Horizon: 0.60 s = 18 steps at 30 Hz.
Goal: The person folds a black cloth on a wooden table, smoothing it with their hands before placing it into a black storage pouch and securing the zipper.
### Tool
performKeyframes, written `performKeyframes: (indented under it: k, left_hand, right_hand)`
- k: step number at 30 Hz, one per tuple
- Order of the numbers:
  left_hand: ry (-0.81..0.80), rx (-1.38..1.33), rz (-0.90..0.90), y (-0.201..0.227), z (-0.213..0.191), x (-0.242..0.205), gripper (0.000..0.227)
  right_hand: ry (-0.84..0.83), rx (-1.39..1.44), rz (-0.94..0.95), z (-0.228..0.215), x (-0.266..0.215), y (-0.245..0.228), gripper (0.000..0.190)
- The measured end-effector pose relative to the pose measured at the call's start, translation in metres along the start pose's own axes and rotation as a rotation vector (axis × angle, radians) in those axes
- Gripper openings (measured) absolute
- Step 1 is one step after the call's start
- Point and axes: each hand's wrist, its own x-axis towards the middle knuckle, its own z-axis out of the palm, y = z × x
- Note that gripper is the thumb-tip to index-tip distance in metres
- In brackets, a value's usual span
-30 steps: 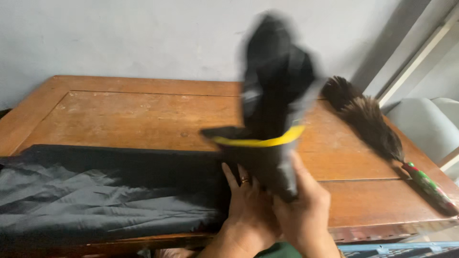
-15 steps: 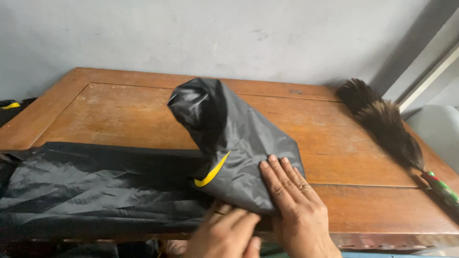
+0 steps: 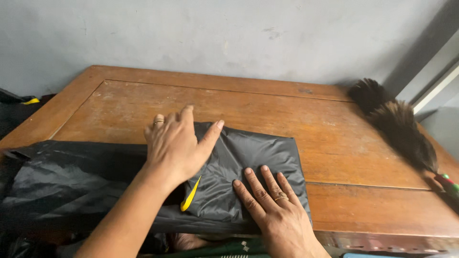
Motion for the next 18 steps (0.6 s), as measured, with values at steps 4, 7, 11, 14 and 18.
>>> performKeyframes:
  k: [4,7,11,14,18]
  left_hand:
    - [-0.281,-0.004,-0.094,-0.011,-0.017,0.017,0.068]
    - [-0.422,-0.156,-0.178,-0.029,-0.012,0.023,0.074]
    - [-0.485,-0.568,-0.254,-0.040,-0.014,0.022,0.033]
    - [-0.532,-0.771,-0.306,-0.048,-0.014,0.028,0.020]
    - [-0.607,-0.902,-0.318,-0.063,-0.004,0.031,0.018]
  right_hand:
    - [-0.042,-0.066,-0.003,0.006,-0.003,0.001,0.073]
    - [-0.039,-0.034,-0.017,0.003,0.000,0.000,0.068]
    - [-0.059,-0.022,-0.003,0.002,0.001,0.002,0.072]
    - [-0.062,0.031,0.074,-0.004,0.000,0.003,0.093]
    - [0.003,0.137,0.128,-0.001,-0.008,0.009,0.133]
